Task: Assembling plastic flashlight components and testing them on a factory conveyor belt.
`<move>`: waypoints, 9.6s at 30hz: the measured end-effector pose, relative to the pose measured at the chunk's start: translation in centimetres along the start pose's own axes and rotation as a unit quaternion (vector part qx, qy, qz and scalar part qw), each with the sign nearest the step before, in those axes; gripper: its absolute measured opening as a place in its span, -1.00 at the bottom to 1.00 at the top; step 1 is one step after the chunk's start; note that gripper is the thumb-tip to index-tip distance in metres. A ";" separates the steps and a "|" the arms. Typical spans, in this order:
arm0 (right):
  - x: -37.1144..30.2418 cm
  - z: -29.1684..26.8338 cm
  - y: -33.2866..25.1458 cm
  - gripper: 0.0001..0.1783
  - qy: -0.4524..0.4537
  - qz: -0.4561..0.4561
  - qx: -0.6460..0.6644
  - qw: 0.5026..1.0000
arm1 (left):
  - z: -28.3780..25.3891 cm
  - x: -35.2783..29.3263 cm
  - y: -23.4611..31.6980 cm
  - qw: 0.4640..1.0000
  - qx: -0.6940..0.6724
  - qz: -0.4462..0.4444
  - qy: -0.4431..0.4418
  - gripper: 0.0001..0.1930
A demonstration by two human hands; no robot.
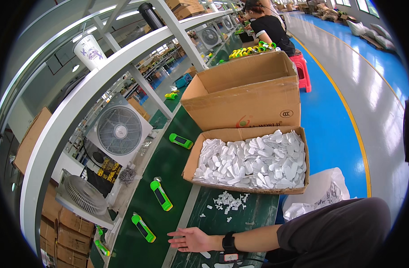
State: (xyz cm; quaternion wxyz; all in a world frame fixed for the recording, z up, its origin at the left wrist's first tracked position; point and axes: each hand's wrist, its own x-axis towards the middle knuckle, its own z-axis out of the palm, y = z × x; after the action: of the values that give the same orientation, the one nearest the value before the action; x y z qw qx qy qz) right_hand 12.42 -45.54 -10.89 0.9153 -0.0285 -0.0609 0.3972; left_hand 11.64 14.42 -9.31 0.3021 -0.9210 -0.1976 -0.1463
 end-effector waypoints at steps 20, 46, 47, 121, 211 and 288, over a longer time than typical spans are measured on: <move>-1.5 1.7 -1.1 -0.47 0.043 -0.051 0.010 0.998 | -8.0 -12.5 0.0 0.954 -0.113 -0.163 -0.226 -0.69; -0.9 0.9 0.9 -0.59 0.080 -0.036 -0.024 0.996 | -12.4 12.2 24.4 0.896 -0.421 0.138 0.017 -0.38; -0.8 1.0 0.9 -0.59 0.082 -0.032 -0.025 0.996 | -11.6 11.1 22.7 0.898 -0.422 0.127 0.010 -0.38; -2.0 2.9 3.0 -0.40 0.072 -0.276 -0.727 0.624 | -31.3 -17.8 30.2 0.548 -0.834 0.058 0.013 -0.54; -4.0 2.3 -4.9 -0.81 0.330 -0.159 -0.885 0.288 | -29.4 -17.7 31.2 0.127 -0.965 -0.196 -0.118 -0.61; 2.9 5.2 5.7 -0.90 0.211 -0.303 -0.787 0.494 | -28.3 -18.1 33.1 0.320 -0.939 -0.111 -0.062 -0.39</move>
State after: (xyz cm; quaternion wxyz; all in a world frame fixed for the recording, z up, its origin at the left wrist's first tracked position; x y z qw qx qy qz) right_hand 9.55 -39.56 -6.06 0.5631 -0.7999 -0.1578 -0.1352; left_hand 6.47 -32.41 -10.92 -0.7964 -0.5654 -0.0469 -0.2093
